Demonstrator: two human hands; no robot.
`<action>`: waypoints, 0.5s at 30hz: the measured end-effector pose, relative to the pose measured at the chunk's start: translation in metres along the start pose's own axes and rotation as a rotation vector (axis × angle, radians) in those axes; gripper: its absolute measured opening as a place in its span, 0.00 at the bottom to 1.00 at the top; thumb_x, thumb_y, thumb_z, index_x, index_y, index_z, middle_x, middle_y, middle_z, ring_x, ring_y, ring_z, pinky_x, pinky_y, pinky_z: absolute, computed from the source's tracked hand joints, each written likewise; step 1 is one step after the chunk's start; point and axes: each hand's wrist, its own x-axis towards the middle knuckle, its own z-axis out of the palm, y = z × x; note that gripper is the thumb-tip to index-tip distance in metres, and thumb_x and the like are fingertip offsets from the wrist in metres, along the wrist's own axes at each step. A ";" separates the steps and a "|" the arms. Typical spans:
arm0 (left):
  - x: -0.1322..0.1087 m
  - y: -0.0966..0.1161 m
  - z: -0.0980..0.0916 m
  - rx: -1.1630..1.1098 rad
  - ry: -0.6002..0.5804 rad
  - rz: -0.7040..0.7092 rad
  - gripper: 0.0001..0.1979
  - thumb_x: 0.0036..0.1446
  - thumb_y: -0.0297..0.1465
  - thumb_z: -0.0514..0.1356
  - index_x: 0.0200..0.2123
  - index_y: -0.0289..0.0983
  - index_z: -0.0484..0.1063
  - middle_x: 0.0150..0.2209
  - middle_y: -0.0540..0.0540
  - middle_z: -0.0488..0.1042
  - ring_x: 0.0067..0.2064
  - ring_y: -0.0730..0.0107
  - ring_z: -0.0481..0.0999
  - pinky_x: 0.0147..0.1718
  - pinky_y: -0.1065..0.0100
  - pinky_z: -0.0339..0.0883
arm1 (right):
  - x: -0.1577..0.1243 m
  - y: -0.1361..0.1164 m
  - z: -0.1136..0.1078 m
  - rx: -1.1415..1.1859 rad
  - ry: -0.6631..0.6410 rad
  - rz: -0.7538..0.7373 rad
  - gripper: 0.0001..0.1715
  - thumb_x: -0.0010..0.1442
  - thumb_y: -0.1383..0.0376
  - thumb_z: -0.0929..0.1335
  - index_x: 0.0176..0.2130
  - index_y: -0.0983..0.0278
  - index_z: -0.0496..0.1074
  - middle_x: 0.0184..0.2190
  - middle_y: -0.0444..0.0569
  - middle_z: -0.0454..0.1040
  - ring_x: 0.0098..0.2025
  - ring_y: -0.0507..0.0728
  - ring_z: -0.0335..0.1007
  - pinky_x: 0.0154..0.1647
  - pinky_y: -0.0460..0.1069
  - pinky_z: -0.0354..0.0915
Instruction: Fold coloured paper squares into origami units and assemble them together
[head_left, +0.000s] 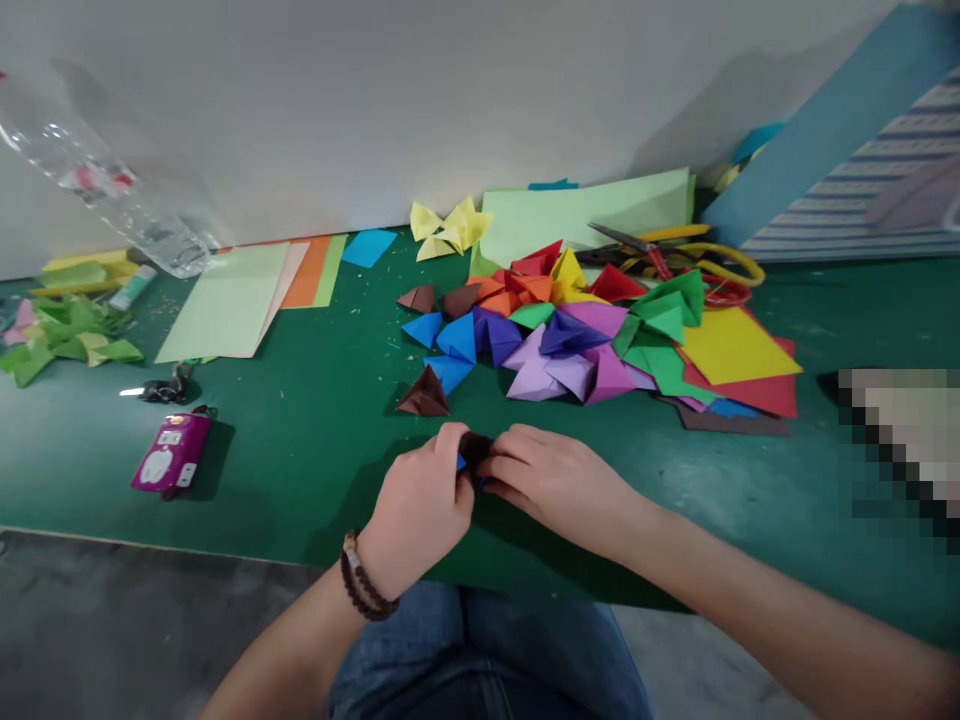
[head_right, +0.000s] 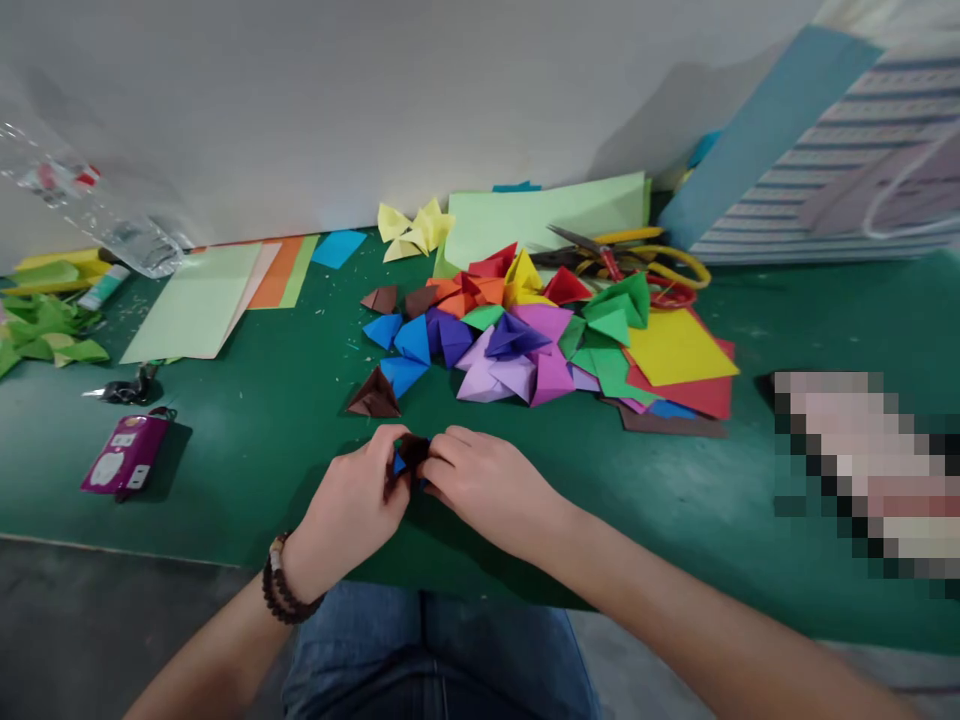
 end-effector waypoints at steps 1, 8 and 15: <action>-0.002 0.001 0.003 0.021 -0.004 -0.008 0.16 0.55 0.23 0.52 0.48 0.39 0.60 0.39 0.44 0.75 0.36 0.60 0.76 0.30 0.64 0.63 | -0.003 -0.001 0.001 0.005 -0.006 0.016 0.06 0.60 0.70 0.67 0.34 0.64 0.75 0.30 0.48 0.73 0.33 0.55 0.68 0.31 0.50 0.64; 0.001 0.008 0.003 0.098 -0.038 -0.060 0.12 0.56 0.24 0.53 0.44 0.39 0.60 0.36 0.46 0.72 0.35 0.61 0.75 0.30 0.65 0.61 | -0.009 -0.004 0.005 0.017 -0.024 0.067 0.06 0.59 0.72 0.68 0.35 0.64 0.76 0.29 0.46 0.74 0.32 0.55 0.68 0.31 0.49 0.63; 0.008 0.012 -0.004 0.138 -0.117 -0.082 0.08 0.56 0.24 0.54 0.39 0.39 0.61 0.33 0.47 0.70 0.33 0.62 0.73 0.29 0.66 0.58 | -0.009 -0.006 0.005 0.045 -0.012 0.119 0.08 0.59 0.73 0.66 0.33 0.65 0.76 0.27 0.47 0.74 0.30 0.55 0.67 0.32 0.50 0.61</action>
